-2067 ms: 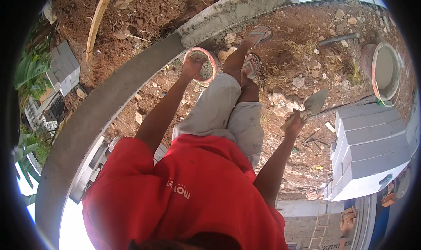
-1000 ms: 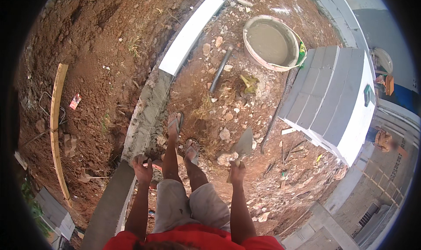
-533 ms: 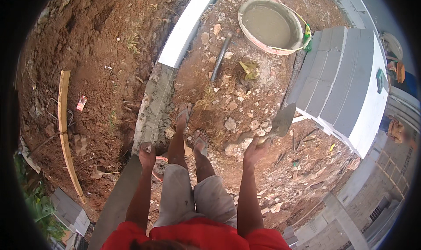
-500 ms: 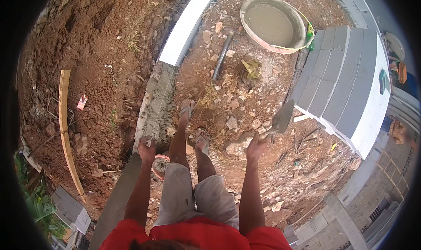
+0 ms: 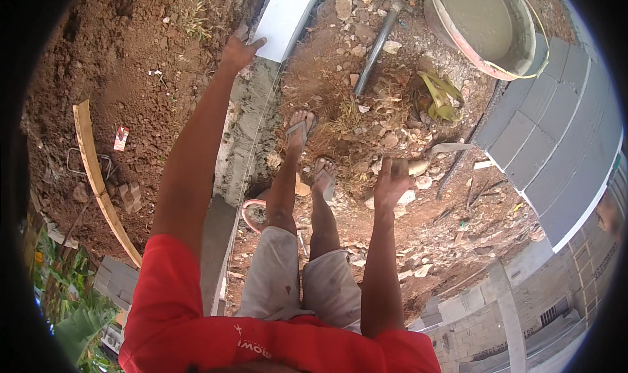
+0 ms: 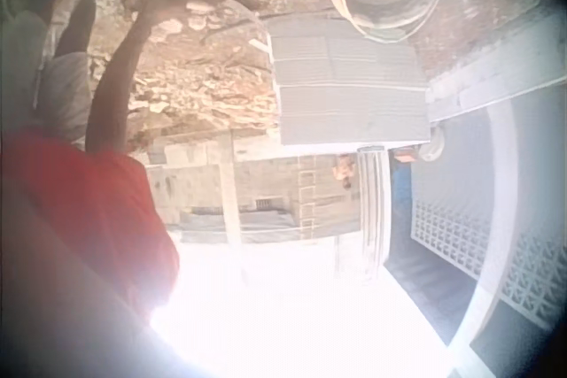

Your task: The person scoops cement from a bucket with a trowel and spreads it along a foundation trench. They then place a white rectangular tile onto the wet cement and tap it with a hammer to level and secure it.

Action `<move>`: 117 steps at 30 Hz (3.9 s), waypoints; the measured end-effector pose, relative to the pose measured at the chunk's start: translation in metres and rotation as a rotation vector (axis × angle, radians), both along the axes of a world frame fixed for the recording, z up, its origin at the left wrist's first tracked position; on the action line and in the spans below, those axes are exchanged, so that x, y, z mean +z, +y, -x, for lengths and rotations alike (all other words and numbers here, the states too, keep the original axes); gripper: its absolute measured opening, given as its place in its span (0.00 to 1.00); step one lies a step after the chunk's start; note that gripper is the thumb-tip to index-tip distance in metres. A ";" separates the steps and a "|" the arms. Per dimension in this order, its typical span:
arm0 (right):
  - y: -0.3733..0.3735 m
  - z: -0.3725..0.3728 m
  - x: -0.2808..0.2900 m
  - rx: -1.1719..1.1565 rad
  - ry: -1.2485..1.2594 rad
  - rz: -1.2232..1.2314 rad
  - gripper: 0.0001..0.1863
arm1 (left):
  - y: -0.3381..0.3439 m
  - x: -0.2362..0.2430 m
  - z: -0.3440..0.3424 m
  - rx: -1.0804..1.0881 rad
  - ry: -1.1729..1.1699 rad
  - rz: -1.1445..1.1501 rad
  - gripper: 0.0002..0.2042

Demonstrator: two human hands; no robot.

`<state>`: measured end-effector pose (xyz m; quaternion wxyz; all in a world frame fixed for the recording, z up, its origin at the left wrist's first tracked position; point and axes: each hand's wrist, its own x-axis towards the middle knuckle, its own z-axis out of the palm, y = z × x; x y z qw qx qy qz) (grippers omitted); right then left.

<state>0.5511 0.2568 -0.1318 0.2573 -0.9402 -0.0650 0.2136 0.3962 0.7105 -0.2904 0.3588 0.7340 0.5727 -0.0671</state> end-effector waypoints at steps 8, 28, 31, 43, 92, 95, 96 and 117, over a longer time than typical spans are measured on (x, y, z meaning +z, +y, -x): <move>0.179 -0.017 -0.033 0.250 0.035 -0.066 0.21 | -0.002 -0.038 -0.016 -0.015 0.122 0.230 0.55; 0.267 -0.080 -0.041 -0.182 0.370 -0.507 0.12 | -0.001 -0.015 -0.021 -0.018 0.193 0.258 0.48; 0.306 -0.041 0.028 0.057 0.623 -0.365 0.10 | -0.003 -0.002 -0.023 0.001 0.178 0.245 0.48; 0.446 0.050 -0.070 -0.253 1.288 -0.619 0.09 | -0.004 -0.010 -0.028 0.002 0.244 0.209 0.44; 0.311 -0.011 -0.081 0.207 0.435 -0.148 0.29 | -0.005 -0.039 -0.011 0.177 0.011 0.266 0.37; 0.306 -0.013 -0.079 0.175 0.544 -0.111 0.32 | -0.006 -0.037 -0.013 0.150 0.041 0.268 0.37; 0.305 -0.017 -0.078 0.169 0.591 -0.096 0.34 | -0.005 -0.038 -0.015 0.140 0.049 0.267 0.36; 0.152 0.003 0.028 0.110 0.397 0.013 0.22 | -0.046 0.022 -0.044 -0.085 0.072 -0.176 0.40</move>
